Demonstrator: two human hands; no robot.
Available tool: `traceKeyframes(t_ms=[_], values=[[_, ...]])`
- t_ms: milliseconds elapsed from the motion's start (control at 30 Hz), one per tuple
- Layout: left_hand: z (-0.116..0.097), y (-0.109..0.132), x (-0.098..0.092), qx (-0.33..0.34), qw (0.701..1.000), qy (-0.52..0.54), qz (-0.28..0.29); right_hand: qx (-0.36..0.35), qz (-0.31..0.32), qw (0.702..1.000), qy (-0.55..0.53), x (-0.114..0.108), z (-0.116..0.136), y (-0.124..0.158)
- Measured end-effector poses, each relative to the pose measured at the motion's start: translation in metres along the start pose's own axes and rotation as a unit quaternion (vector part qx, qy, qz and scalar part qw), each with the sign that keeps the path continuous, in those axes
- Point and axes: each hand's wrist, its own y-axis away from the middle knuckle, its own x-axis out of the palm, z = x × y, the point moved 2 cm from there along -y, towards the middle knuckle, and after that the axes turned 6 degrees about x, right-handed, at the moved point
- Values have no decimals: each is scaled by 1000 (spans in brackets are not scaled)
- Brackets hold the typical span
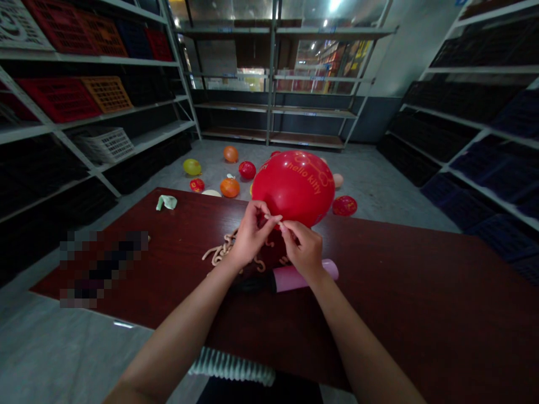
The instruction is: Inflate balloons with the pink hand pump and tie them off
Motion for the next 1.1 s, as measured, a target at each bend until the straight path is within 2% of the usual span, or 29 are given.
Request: traceKeyframes(t_ms=[100, 233, 400, 500, 600, 667, 767, 900, 1033, 1100], values=[[2, -2, 1, 7, 999, 24, -41, -35, 8, 999, 22, 0, 2, 0], [7, -4, 3, -52, 983, 155, -85, -85, 9, 994, 64, -1, 6, 1], [2, -6, 2, -143, 921, 320, -171, -110, 6, 991, 74, -1, 9, 0], [0, -6, -1, -197, 887, 360, -212, -121, 8, 988, 90, 0, 10, 0], [0, -7, -5, -229, 867, 381, -225, -128, 10, 987, 98, 1, 11, 0], [1, -8, -7, -238, 868, 379, -216, -129, 11, 987, 98, 1, 10, 1], [2, -11, -8, -207, 900, 344, -167, -106, -1, 991, 82, 1, 8, 1], [4, -14, -5, -163, 940, 292, -74, -41, -48, 998, 27, -3, 4, 0], [4, -11, 0, -161, 955, 247, 15, 48, -58, 995, -62, -3, 1, -2], [4, -9, 3, -159, 957, 241, 34, 74, -66, 992, -78, -3, 0, -3]])
